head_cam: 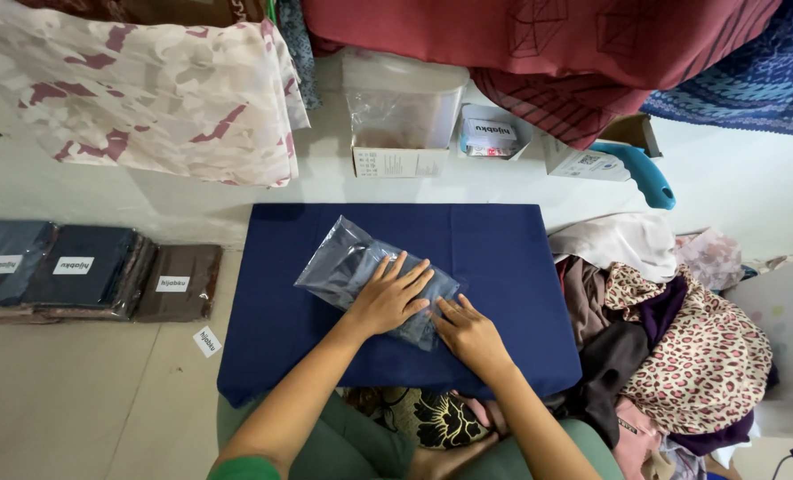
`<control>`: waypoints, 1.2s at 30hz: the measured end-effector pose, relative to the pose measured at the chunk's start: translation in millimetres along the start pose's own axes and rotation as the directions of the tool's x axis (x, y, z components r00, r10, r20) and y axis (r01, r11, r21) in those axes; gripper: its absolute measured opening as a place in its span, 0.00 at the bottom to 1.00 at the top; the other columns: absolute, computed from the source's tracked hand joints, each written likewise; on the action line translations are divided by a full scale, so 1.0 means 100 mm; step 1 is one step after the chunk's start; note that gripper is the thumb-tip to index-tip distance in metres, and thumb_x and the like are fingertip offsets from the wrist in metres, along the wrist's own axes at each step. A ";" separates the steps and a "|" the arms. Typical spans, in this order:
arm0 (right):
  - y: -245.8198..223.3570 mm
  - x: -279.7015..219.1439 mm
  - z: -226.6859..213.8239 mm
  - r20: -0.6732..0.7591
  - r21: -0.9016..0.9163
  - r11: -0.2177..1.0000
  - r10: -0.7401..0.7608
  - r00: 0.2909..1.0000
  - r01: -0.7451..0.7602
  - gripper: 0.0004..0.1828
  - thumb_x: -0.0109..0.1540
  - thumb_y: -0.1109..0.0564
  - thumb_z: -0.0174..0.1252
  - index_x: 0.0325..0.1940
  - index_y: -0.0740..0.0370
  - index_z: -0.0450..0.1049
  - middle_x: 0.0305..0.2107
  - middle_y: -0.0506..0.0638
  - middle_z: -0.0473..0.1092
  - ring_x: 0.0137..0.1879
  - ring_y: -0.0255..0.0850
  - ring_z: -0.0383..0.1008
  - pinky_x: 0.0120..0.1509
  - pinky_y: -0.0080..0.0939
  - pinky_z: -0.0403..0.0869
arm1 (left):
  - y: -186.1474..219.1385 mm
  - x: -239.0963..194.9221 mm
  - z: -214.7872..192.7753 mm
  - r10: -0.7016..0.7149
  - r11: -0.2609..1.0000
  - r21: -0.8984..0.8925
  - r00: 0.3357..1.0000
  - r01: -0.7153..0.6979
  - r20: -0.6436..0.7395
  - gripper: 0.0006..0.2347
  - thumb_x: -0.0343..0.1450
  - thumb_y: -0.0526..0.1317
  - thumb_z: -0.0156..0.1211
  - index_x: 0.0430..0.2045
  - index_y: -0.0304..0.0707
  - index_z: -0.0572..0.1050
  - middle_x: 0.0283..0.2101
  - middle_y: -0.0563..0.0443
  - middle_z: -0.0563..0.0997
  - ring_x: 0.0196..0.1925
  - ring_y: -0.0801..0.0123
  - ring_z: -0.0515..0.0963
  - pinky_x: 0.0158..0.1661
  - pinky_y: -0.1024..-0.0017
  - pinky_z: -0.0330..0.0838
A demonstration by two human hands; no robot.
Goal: The person folds a blue fabric on a blue mat, uses a lint roller to clean it, and then places the folded fabric into a clear plastic bag. The person seals the bag and places it with other packaged items.
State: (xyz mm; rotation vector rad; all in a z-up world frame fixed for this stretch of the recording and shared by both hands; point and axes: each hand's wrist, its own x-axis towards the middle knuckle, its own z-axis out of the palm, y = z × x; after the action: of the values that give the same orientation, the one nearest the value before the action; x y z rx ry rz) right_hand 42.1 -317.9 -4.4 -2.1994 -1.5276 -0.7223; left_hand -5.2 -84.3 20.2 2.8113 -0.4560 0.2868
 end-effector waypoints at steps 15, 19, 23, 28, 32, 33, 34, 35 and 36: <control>-0.09 0.31 0.34 -0.033 0.011 0.999 -0.030 0.999 0.030 0.07 0.61 0.55 0.59 0.35 0.56 0.81 0.33 0.53 0.80 0.47 0.47 0.82 0.77 0.58 0.60 | 0.00 0.08 -0.08 0.001 0.999 -0.032 1.000 -0.001 -0.012 0.27 0.80 0.59 0.33 0.73 0.48 0.58 0.73 0.52 0.64 0.74 0.33 0.57 0.68 0.36 0.51; -0.15 0.40 0.40 -0.062 0.046 0.998 -0.030 0.998 0.033 0.06 0.58 0.56 0.61 0.31 0.58 0.82 0.31 0.55 0.80 0.44 0.49 0.82 0.76 0.57 0.62 | 0.02 0.07 -0.15 -0.006 0.994 -0.107 1.000 0.006 -0.001 0.28 0.80 0.59 0.30 0.74 0.50 0.57 0.74 0.52 0.63 0.74 0.32 0.56 0.67 0.35 0.51; -0.28 0.60 0.34 -0.091 0.092 0.995 -0.017 0.996 0.025 0.07 0.58 0.57 0.61 0.31 0.62 0.81 0.28 0.57 0.79 0.43 0.52 0.82 0.76 0.59 0.62 | 0.03 0.06 -0.22 -0.004 0.995 -0.100 1.000 0.005 0.011 0.26 0.81 0.56 0.30 0.72 0.49 0.60 0.73 0.52 0.64 0.74 0.32 0.55 0.68 0.34 0.50; -0.36 0.76 0.31 -0.119 0.040 0.999 -0.014 0.993 0.019 0.07 0.55 0.57 0.63 0.30 0.64 0.82 0.25 0.58 0.78 0.38 0.53 0.81 0.76 0.61 0.61 | 0.01 0.06 -0.16 -0.006 0.994 -0.107 0.999 0.001 -0.050 0.25 0.81 0.56 0.31 0.71 0.49 0.62 0.73 0.53 0.66 0.74 0.32 0.56 0.67 0.34 0.52; -0.43 0.82 0.22 -0.095 0.087 0.996 0.013 0.995 -0.005 0.08 0.56 0.57 0.63 0.33 0.64 0.82 0.29 0.58 0.79 0.42 0.52 0.81 0.77 0.61 0.59 | -0.01 0.05 -0.11 -0.009 0.991 -0.131 0.987 -0.012 -0.158 0.23 0.81 0.54 0.33 0.72 0.53 0.61 0.72 0.51 0.67 0.73 0.32 0.59 0.65 0.34 0.55; -0.46 0.85 0.14 -0.073 0.115 0.993 0.011 0.997 -0.002 0.09 0.55 0.57 0.64 0.35 0.64 0.82 0.32 0.59 0.79 0.46 0.52 0.81 0.78 0.62 0.57 | -0.02 0.03 -0.11 -0.007 0.988 -0.153 0.980 -0.024 -0.199 0.23 0.81 0.53 0.34 0.72 0.53 0.62 0.71 0.50 0.68 0.72 0.32 0.60 0.65 0.34 0.55; -0.41 0.74 0.16 -0.074 0.115 0.993 0.009 0.997 0.000 0.09 0.55 0.57 0.64 0.35 0.64 0.82 0.32 0.59 0.79 0.46 0.52 0.81 0.78 0.62 0.57 | -0.07 0.02 -0.14 -0.008 0.988 -0.151 0.980 -0.023 -0.201 0.23 0.81 0.53 0.34 0.72 0.53 0.62 0.71 0.50 0.68 0.72 0.32 0.60 0.65 0.34 0.55; -0.36 0.64 0.17 -0.015 0.138 0.989 0.047 0.999 -0.045 0.09 0.55 0.55 0.65 0.38 0.59 0.83 0.40 0.56 0.79 0.54 0.51 0.78 0.78 0.63 0.55 | -0.12 0.02 -0.17 -0.016 0.988 -0.153 0.968 -0.023 -0.251 0.23 0.79 0.53 0.37 0.71 0.54 0.63 0.69 0.48 0.71 0.71 0.32 0.62 0.64 0.35 0.57; -0.31 0.52 0.17 0.048 0.157 0.983 0.085 0.995 -0.092 0.11 0.55 0.53 0.66 0.41 0.55 0.83 0.47 0.54 0.79 0.63 0.51 0.75 0.79 0.64 0.52 | -0.15 0.01 -0.17 -0.026 0.987 -0.159 0.953 -0.024 -0.301 0.23 0.78 0.52 0.41 0.71 0.56 0.64 0.67 0.46 0.73 0.69 0.33 0.65 0.63 0.36 0.59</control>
State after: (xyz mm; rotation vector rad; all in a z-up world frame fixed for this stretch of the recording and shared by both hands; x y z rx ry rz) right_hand 31.3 -258.5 13.3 -2.1598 -1.4432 -0.5120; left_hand -1.8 -65.4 33.2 2.5505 -0.3878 0.6397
